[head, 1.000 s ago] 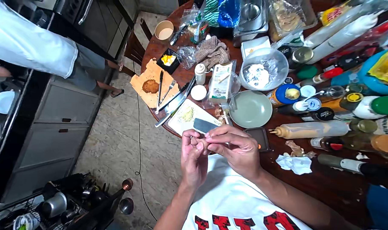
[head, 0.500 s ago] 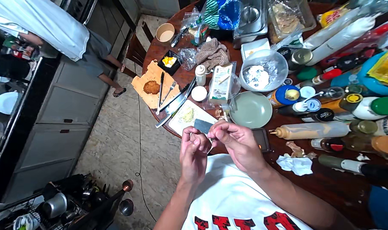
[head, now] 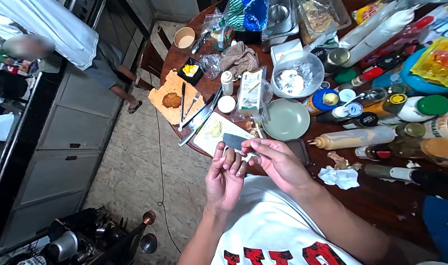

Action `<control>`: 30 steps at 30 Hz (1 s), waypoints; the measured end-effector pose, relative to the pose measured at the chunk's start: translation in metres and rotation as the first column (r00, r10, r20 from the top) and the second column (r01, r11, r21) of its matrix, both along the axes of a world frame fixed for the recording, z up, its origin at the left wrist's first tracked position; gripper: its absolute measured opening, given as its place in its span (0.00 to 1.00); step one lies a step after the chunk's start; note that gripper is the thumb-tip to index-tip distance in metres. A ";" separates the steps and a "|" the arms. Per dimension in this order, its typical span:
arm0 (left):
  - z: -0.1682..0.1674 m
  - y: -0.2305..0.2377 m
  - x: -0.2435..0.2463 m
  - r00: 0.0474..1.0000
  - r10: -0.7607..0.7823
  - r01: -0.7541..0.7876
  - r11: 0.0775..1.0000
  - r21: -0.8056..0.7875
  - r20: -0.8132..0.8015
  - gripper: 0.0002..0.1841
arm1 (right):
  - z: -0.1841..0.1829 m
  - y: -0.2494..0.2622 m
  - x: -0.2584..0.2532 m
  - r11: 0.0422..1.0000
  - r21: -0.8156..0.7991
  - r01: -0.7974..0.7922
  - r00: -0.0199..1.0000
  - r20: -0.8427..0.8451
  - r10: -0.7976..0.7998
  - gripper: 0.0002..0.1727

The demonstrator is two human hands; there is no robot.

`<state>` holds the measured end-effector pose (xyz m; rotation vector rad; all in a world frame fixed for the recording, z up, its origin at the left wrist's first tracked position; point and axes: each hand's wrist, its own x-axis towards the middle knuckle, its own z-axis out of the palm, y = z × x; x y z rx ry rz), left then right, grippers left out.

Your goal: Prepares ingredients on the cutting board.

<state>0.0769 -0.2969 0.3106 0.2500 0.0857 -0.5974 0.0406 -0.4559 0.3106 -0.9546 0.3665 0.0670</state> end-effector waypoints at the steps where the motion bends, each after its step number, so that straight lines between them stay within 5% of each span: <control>1: 0.000 0.004 -0.002 1.000 -0.011 0.011 1.000 -0.004 -0.002 0.09 | -0.001 0.003 -0.004 1.000 -0.003 -0.003 1.000 -0.002 0.003 0.19; 10: 0.004 0.062 -0.021 0.998 -0.065 0.065 0.998 -0.001 0.019 0.09 | -0.022 0.043 -0.032 0.995 -0.093 -0.039 0.999 0.011 0.040 0.22; 13: -0.017 0.092 -0.022 0.987 -0.115 0.105 0.990 0.098 0.108 0.05 | -0.074 0.050 -0.045 0.970 -0.236 -0.056 0.998 -0.033 0.049 0.21; 15: -0.068 0.120 -0.016 0.956 -0.184 0.099 0.936 0.338 0.229 0.09 | -0.139 0.051 -0.067 0.925 -0.377 -0.053 0.990 -0.138 0.001 0.20; 17: -0.151 0.162 -0.014 0.925 -0.298 0.067 0.738 0.672 0.236 0.14 | -0.223 0.054 -0.113 0.872 -0.480 -0.098 0.942 -0.329 -0.075 0.22; 19: -0.252 0.225 -0.031 0.920 -0.389 0.104 0.351 0.931 0.044 0.19 | -0.297 0.068 -0.191 0.870 -0.460 -0.180 0.870 -0.487 -0.078 0.27; 22: -0.362 0.352 -0.110 0.847 -0.407 0.283 -0.199 0.938 -0.342 0.24 | -0.342 0.113 -0.339 0.891 -0.383 -0.244 0.778 -0.626 -0.056 0.29; 24: -0.367 0.431 -0.173 0.675 -0.465 0.334 -0.499 0.799 -0.573 0.26 | -0.323 0.142 -0.413 0.794 -0.464 -0.394 0.665 -0.740 -0.102 0.27; 26: -0.335 0.477 -0.221 0.385 -0.520 0.320 -0.699 0.639 -0.762 0.23 | -0.271 0.173 -0.444 0.681 -0.501 -0.534 0.565 -0.811 -0.153 0.25; 28: -0.320 0.504 -0.243 0.135 -0.531 0.267 -0.793 0.547 -0.836 0.21 | -0.172 0.175 -0.409 0.790 -0.110 -0.603 0.350 -0.927 0.138 0.27; 29: -0.324 0.515 -0.246 0.085 -0.536 0.234 -0.809 0.540 -0.840 0.21 | -0.167 0.189 -0.424 0.754 -0.376 -0.539 0.605 -0.795 0.036 0.25; 30: -0.334 0.523 -0.244 0.120 -0.554 0.191 -0.802 0.566 -0.824 0.22 | -0.190 0.205 -0.441 0.669 -0.699 -0.252 0.890 -0.439 -0.124 0.24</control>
